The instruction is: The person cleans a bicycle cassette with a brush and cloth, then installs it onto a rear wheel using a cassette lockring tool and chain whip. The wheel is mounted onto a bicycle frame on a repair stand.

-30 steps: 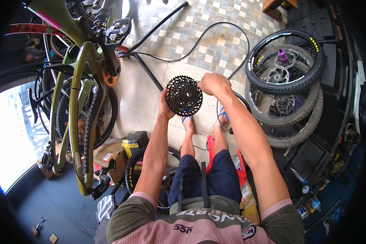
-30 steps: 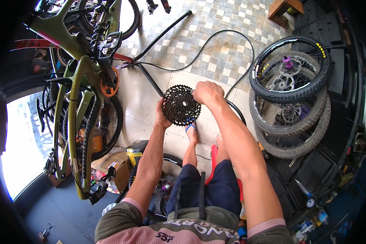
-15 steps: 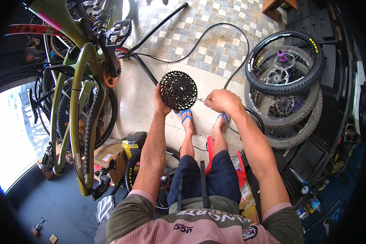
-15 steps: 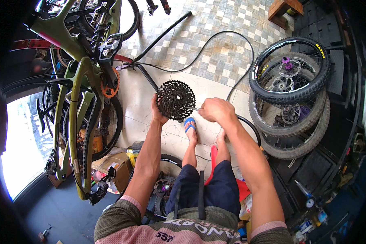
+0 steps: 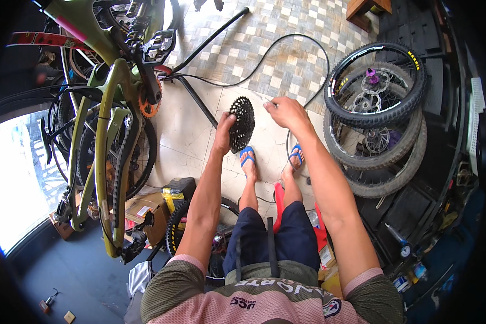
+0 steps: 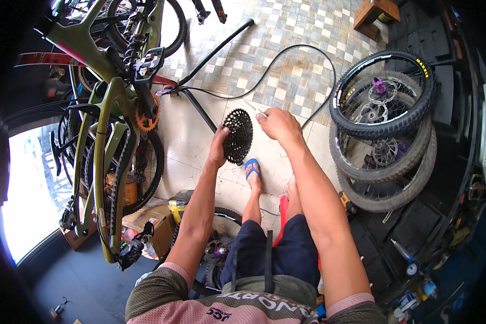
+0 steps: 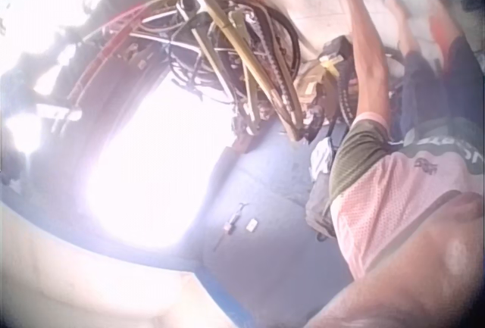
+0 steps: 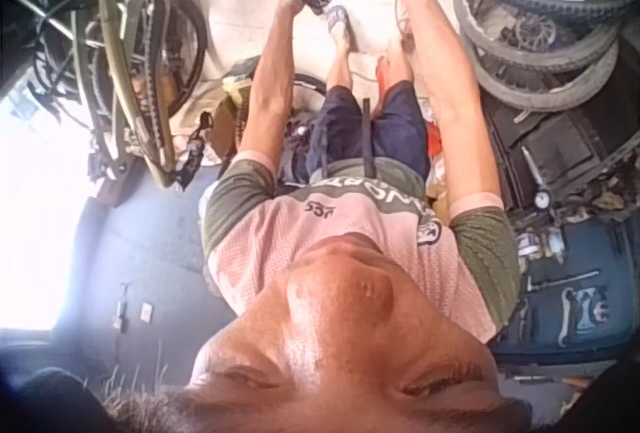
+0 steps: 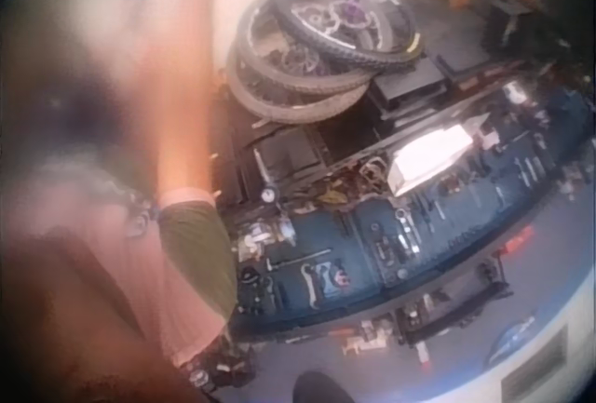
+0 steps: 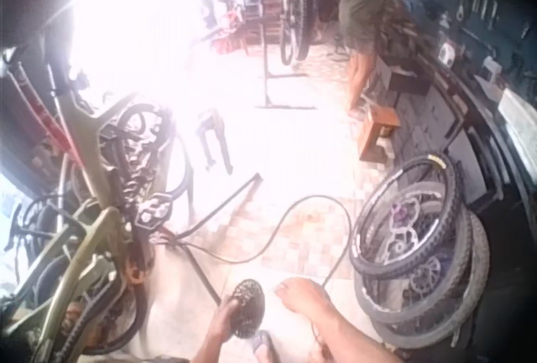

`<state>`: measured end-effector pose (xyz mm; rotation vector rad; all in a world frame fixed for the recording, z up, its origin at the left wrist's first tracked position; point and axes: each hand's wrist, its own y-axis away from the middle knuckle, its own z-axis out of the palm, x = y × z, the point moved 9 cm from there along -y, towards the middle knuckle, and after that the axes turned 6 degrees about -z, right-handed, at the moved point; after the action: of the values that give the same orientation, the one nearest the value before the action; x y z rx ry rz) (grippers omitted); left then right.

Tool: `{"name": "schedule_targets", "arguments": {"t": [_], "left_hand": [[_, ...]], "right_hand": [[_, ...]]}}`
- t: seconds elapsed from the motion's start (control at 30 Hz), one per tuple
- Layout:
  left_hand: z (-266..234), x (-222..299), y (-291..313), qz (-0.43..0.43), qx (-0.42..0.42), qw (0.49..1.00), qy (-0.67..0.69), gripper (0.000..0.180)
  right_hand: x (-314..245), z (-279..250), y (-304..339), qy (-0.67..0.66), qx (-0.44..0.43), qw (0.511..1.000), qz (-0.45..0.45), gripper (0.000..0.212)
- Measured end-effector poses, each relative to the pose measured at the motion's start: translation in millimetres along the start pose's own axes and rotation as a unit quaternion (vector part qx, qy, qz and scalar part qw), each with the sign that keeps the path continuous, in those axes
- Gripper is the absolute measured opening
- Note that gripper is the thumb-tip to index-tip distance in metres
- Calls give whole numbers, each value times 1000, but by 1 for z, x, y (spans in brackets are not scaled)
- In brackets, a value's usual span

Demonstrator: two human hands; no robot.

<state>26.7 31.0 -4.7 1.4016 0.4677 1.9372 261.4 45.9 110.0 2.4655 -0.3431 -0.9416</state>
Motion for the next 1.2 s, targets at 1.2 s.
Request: {"name": "schedule_targets", "arguments": {"t": [1.2], "left_hand": [[43, -30, 47, -70, -51, 937, 339, 64]], "right_hand": [[110, 62, 82, -32, -5, 995, 94, 68]]}}
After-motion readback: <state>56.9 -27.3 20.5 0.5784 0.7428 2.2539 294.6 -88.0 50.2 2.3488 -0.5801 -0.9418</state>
